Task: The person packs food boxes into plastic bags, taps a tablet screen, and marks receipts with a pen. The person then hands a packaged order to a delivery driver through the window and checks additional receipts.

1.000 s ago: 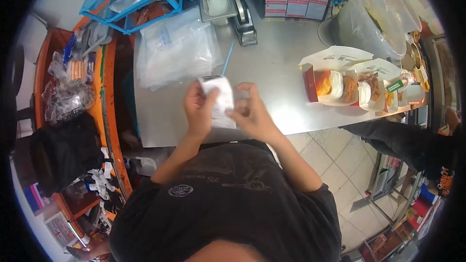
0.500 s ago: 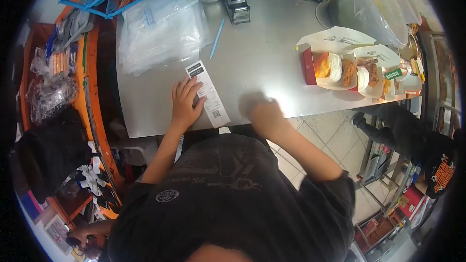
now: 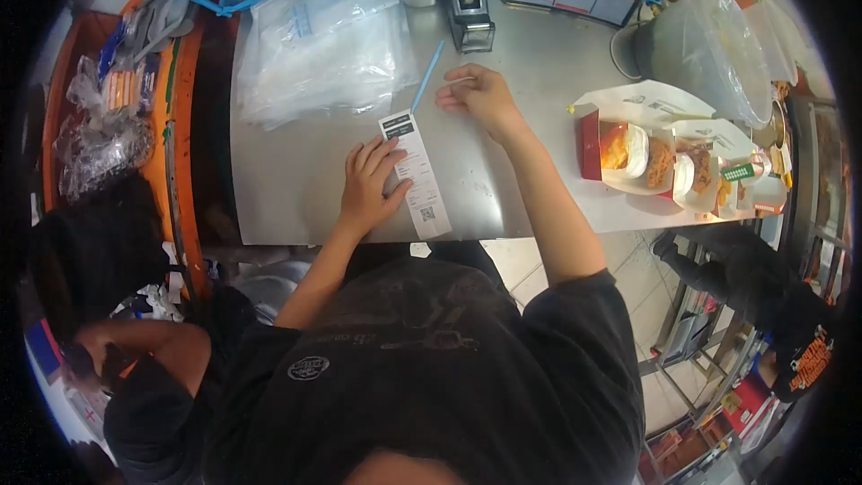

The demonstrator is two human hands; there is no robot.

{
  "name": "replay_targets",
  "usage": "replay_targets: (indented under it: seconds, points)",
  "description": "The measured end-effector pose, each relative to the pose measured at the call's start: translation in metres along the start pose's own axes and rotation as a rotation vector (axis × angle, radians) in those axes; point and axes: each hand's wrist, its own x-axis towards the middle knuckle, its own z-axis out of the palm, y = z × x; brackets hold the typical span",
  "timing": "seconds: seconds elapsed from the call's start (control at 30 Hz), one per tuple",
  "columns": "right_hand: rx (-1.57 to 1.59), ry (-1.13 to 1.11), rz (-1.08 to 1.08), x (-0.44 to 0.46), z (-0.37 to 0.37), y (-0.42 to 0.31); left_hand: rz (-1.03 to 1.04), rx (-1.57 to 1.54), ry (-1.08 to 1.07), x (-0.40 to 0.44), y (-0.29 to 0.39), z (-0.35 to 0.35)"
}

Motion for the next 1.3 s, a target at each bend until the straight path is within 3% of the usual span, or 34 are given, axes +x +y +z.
replay_targets:
  seconds: [0.13, 0.23, 0.3, 0.33, 0.37, 0.4, 0.47, 0.53, 0.57, 0.6, 0.7, 0.73, 0.83, 0.93, 0.97, 1.07, 1.23, 1.3]
  points:
    - [0.281, 0.014, 0.068, 0.009, 0.008, 0.003, 0.006, -0.005, 0.005, 0.001, 0.001, -0.002]
    - [0.259, -0.044, 0.038, -0.03, 0.006, -0.023, -0.005, -0.033, 0.016, 0.0, -0.001, -0.001]
    - [-0.22, -0.189, -0.125, -0.092, -0.022, -0.055, -0.008, -0.037, 0.022, 0.001, -0.002, 0.001]
    - [-0.222, -0.307, -0.111, -0.126, -0.049, -0.057, -0.012, -0.042, 0.024, 0.0, -0.002, 0.002]
    - [0.013, -0.46, -0.072, -0.164, -0.081, -0.044, -0.026, -0.037, 0.011, -0.002, 0.0, 0.001]
    - [0.529, -0.725, -0.038, -0.188, -0.101, -0.01, -0.033, -0.031, 0.004, -0.001, 0.001, -0.001]
    - [-0.556, -0.406, 0.304, -0.245, -0.128, 0.081, -0.041, -0.022, 0.011, 0.003, 0.003, -0.001]
    - [-1.085, -0.38, 0.136, -0.273, -0.091, 0.058, -0.041, -0.011, 0.005, 0.003, 0.003, -0.002]
    - [-0.516, -0.278, 0.39, -0.244, -0.054, 0.004, -0.039, -0.014, 0.015, 0.004, 0.003, -0.001]
    - [-0.731, -0.239, 0.105, -0.22, -0.034, -0.017, -0.039, -0.021, 0.012, 0.003, 0.003, -0.001]
    - [-0.895, 0.04, -0.526, -0.118, 0.001, -0.007, -0.011, -0.029, 0.011, 0.0, -0.002, 0.002]
    - [-0.843, 0.106, -0.571, -0.079, 0.014, -0.007, -0.001, -0.024, 0.011, -0.001, -0.005, 0.002]
    - [-1.148, 0.117, -1.009, 0.021, 0.023, 0.023, 0.016, -0.036, -0.007, -0.002, -0.009, 0.003]
    - [-1.312, 0.092, -1.071, 0.037, 0.021, 0.022, -0.021, -0.034, -0.065, 0.0, 0.001, -0.007]
    - [-1.269, 0.084, -1.089, 0.027, 0.019, 0.012, -0.014, -0.024, -0.077, 0.002, 0.002, -0.008]
    - [-0.558, 0.094, -0.55, -0.02, 0.002, -0.006, 0.019, -0.027, -0.104, 0.023, -0.001, -0.002]
    - [0.582, 0.085, -0.448, -0.08, -0.033, 0.019, 0.098, -0.085, -0.105, 0.075, -0.002, 0.026]
    - [0.826, 0.295, -0.353, -0.094, -0.021, 0.014, 0.082, -0.044, -0.071, 0.084, 0.0, 0.033]
